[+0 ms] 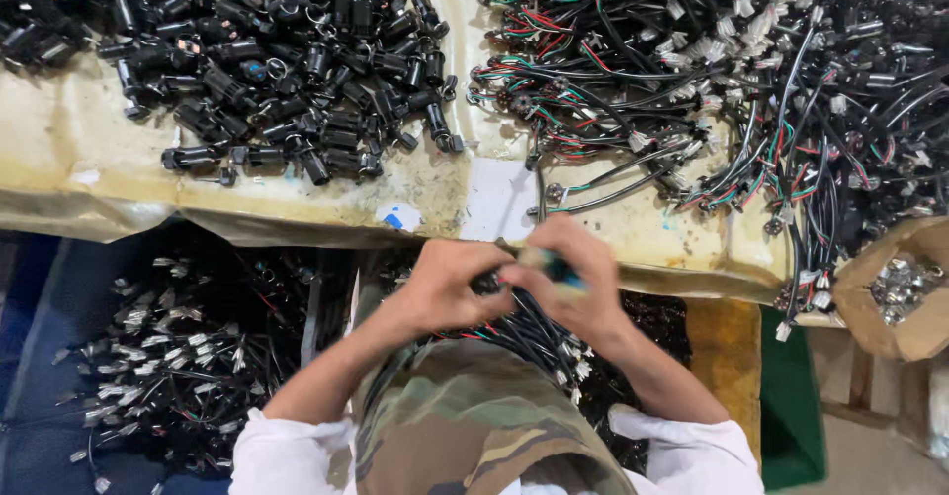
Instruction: The person repeatedly picks black cylindrical connectors and multi-colored wires from piles on a table, uses pliers to strip wire ends, and inserts wires into connectors. The person places finished assemblies into a bin below the table.
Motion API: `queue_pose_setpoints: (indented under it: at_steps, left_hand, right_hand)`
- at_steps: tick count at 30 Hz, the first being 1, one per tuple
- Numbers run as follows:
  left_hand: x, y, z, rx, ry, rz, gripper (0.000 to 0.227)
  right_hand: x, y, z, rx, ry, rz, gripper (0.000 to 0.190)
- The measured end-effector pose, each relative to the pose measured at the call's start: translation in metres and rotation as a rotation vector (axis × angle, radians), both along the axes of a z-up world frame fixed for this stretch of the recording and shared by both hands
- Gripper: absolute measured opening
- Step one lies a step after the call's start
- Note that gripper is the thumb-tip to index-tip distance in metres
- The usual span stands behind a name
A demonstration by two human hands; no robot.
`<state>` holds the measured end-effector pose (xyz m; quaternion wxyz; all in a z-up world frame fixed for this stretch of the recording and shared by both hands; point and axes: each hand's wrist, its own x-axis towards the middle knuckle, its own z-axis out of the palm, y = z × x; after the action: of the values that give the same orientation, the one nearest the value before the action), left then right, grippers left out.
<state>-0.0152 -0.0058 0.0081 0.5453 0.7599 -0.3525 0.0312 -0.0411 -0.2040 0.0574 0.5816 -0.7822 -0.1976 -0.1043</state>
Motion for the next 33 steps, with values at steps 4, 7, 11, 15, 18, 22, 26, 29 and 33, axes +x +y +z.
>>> queue_pose_setpoints:
  at_steps: [4, 7, 11, 15, 18, 22, 26, 29, 33]
  left_hand:
    - [-0.042, -0.025, -0.01, 0.03, -0.091, -0.014, 0.023]
    - [-0.059, -0.03, -0.014, 0.027, -0.133, -0.107, 0.033]
    - [-0.052, -0.038, -0.006, -0.077, -0.09, -0.123, 0.027]
    - [-0.012, -0.038, 0.024, -0.057, -0.13, -0.148, 0.031]
    - [0.003, 0.006, 0.048, -0.226, 0.055, -0.442, 0.014]
    - [0.003, 0.044, 0.029, -0.133, 0.15, -0.782, 0.032]
    - [-0.032, 0.031, -0.026, 0.433, -0.386, -0.309, 0.046]
    - [-0.016, 0.038, -0.048, 0.489, -0.148, -0.354, 0.044]
    - [0.07, 0.016, -0.061, 0.488, 0.144, 0.374, 0.023]
  right_hand:
    - [-0.037, -0.024, -0.006, 1.008, 0.271, 0.495, 0.06]
    - [-0.048, -0.022, -0.018, 1.034, 0.431, 0.596, 0.064]
    - [-0.058, -0.013, -0.031, 0.948, 0.284, 0.484, 0.056]
    - [-0.052, -0.031, -0.028, 0.744, 0.086, 0.314, 0.057]
    - [-0.022, -0.066, -0.019, 0.806, 0.089, 0.111, 0.034]
    - [0.04, -0.102, -0.039, -0.31, -0.115, -0.106, 0.022]
    - [0.065, -0.093, -0.097, -0.742, -0.09, -0.153, 0.047]
    - [0.074, -0.09, -0.108, -0.26, 0.116, -0.295, 0.024]
    - [0.071, -0.114, -0.065, 0.953, 0.325, -0.281, 0.01]
